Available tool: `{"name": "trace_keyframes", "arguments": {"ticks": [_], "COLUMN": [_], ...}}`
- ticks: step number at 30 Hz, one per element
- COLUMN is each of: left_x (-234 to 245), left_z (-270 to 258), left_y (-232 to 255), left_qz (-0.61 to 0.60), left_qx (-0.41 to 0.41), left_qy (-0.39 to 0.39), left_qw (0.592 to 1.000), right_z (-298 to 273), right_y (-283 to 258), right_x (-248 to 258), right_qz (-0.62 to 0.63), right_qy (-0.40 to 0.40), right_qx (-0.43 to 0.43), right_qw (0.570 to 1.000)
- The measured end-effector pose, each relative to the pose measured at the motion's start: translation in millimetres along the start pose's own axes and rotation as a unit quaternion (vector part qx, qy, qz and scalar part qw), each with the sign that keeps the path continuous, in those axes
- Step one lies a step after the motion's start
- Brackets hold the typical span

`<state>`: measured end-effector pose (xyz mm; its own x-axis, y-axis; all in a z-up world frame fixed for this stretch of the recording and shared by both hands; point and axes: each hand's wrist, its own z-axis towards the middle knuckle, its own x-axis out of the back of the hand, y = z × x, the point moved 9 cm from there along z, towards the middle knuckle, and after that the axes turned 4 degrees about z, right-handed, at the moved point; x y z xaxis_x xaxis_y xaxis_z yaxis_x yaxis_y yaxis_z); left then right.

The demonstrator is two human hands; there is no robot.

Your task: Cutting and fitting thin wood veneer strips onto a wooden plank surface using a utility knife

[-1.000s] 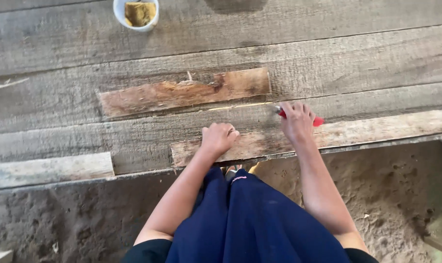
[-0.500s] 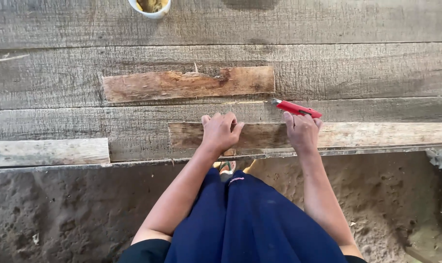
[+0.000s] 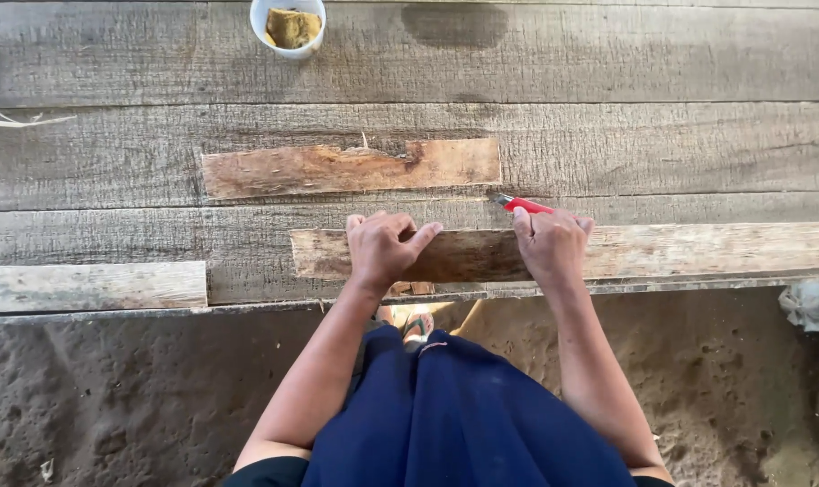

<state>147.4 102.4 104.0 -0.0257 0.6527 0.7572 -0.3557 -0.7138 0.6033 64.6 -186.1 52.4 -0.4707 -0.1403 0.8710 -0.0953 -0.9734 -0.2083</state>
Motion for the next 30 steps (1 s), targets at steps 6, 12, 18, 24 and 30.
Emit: {"name": "trace_keyframes", "arguments": {"ticks": [6, 12, 18, 24, 30], "left_x": [-11, -18, 1, -41, -77], "left_z": [-4, -2, 7, -1, -11], "left_y": [-18, -11, 9, -11, -31], "left_qz": [-0.093, -0.127, -0.01, 0.085, 0.2], "left_qx": [0.057, 0.045, -0.022, 0.08, 0.127], "left_qy": [-0.046, -0.059, -0.076, -0.216, -0.354], "left_qw": [0.993, 0.989, 0.997, 0.969, 0.905], "right_z": [20, 35, 28, 14, -16], "right_y": [-20, -33, -22, -35, -39], "right_x": [34, 66, 35, -24, -69], "right_qz": [0.085, 0.138, 0.014, -0.066, -0.075], "right_qy": [-0.008, 0.007, 0.067, 0.056, -0.033], "right_qx": [0.023, 0.032, 0.077, 0.054, -0.002], "right_qw": [0.996, 0.99, 0.995, 0.995, 0.997]}}
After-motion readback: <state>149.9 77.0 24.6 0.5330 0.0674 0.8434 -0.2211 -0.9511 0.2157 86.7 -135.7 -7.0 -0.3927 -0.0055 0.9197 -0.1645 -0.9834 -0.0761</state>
